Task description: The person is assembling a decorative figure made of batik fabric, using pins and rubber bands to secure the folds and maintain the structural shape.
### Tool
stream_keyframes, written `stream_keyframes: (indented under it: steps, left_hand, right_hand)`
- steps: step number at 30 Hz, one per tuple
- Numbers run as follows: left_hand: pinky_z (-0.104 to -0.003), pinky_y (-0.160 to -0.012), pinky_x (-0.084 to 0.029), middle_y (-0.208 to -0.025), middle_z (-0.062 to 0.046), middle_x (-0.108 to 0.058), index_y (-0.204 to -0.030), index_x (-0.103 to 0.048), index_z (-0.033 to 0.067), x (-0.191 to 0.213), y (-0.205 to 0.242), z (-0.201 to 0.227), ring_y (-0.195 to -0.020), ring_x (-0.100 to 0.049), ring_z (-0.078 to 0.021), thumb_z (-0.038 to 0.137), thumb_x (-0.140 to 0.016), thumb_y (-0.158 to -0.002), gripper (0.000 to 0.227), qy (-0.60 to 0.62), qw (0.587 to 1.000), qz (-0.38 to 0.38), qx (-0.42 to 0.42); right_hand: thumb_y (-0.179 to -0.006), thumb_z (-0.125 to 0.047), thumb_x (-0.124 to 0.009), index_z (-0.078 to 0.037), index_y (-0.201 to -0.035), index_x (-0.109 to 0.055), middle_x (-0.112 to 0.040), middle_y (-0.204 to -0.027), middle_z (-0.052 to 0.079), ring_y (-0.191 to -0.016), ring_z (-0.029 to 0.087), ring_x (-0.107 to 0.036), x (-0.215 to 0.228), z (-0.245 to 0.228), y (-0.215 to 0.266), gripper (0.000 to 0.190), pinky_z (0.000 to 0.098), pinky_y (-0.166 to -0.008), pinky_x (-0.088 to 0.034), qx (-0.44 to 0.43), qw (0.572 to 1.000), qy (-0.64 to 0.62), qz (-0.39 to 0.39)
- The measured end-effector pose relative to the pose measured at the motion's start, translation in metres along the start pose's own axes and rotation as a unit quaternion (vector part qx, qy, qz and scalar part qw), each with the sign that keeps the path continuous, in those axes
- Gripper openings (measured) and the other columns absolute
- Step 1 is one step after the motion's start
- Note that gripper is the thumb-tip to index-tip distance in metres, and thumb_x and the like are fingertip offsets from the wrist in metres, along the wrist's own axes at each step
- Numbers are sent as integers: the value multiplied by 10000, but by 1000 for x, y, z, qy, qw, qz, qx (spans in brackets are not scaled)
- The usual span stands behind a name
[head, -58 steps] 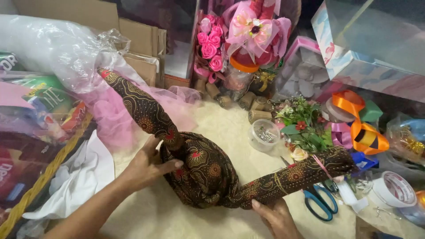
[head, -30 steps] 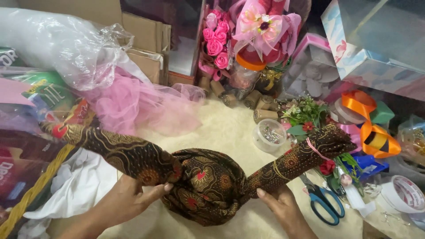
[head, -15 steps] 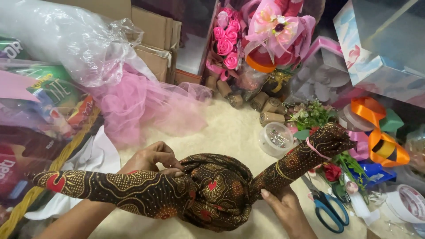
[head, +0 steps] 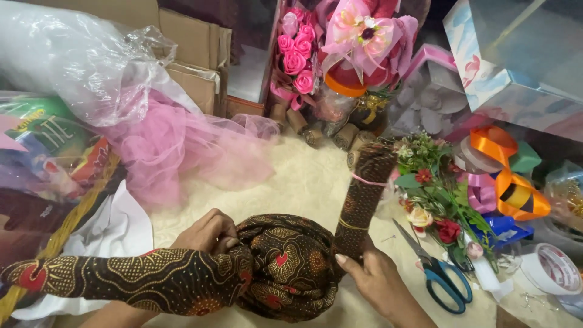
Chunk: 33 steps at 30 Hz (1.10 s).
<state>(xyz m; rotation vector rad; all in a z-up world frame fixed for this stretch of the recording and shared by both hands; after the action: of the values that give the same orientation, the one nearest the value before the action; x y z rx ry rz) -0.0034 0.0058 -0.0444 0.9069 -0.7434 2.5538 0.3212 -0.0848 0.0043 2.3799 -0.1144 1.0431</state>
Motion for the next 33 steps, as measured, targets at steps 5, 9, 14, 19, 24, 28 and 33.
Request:
stream_keyframes:
  steps: [5, 9, 14, 19, 24, 28, 33]
  left_hand:
    - [-220, -542, -522, -789, 42, -599, -848, -538, 159, -5, 3, -6, -584, -568, -85, 369, -544, -979, 248, 30, 998, 41, -31]
    - [-235, -554, -521, -785, 43, -594, -863, -540, 165, -10, 3, -16, -583, -557, -90, 444, -485, -985, 310, 49, 998, 32, -27]
    - [-197, -573, -507, -789, 60, -615, -829, -550, 170, -12, 6, -19, -598, -564, -71, 362, -554, -985, 247, 75, 995, 39, 52]
    - [-219, -495, -492, -763, 31, -594, -903, -515, 125, -2, 3, -34, -541, -556, -83, 387, -503, -1011, 284, 143, 987, 67, -26]
    - [-401, -859, -699, -946, -69, -550, -992, -505, 76, 39, 27, -17, -845, -741, -236, 342, -585, -989, 278, 376, 908, 182, 42]
    - [-284, -651, -543, -749, -38, -724, -911, -644, 134, 58, 85, 16, -670, -694, -138, 225, -643, -903, 92, 64, 919, 79, 380]
    - [-237, -585, -643, -687, 17, -818, -824, -713, 166, -2, 123, 52, -622, -848, -87, 409, -613, -896, 272, 187, 953, 13, 238]
  right_hand:
    - [-898, -378, -575, -204, -1352, -563, -801, -1209, 51, -1067, 238, -782, -1, -15, -2, 486, 376, -893, -566, 73, 995, 68, 11]
    - [-915, -435, -560, -204, -1391, -502, -789, -1177, 68, -1045, 260, -773, -3, -13, -4, 532, 403, -889, -561, 60, 992, 113, 8]
    - [-906, -391, -564, -190, -1378, -510, -790, -1169, 85, -1052, 270, -776, -5, -17, -2, 516, 397, -908, -559, 74, 991, 106, 24]
    - [-926, -414, -533, -180, -1394, -471, -769, -1181, 109, -1047, 300, -766, -8, -15, -5, 526, 439, -911, -560, 86, 987, 130, 25]
    - [-923, -406, -548, -178, -1323, -509, -782, -1134, 88, -1019, 282, -769, -11, -13, -5, 462, 412, -894, -555, 90, 989, 111, 38]
    - [-934, -415, -556, -192, -1317, -536, -770, -1110, 61, -960, 263, -756, -13, -6, -9, 444, 400, -854, -552, 126, 983, 122, 61]
    - [-939, -445, -544, -176, -1309, -569, -747, -1194, 67, -1017, 284, -739, -14, -6, -9, 458, 400, -890, -544, 153, 978, 124, 73]
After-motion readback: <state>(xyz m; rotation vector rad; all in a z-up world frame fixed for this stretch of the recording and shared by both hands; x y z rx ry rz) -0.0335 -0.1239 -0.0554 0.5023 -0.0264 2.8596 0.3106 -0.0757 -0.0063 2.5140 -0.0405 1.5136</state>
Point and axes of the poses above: each hand's wrist, its own y-axis away from the middle knuckle, its own x-axis out of the back of the hand, z = x × y, the point moved 2 cm from there along -y, towards the middle knuckle
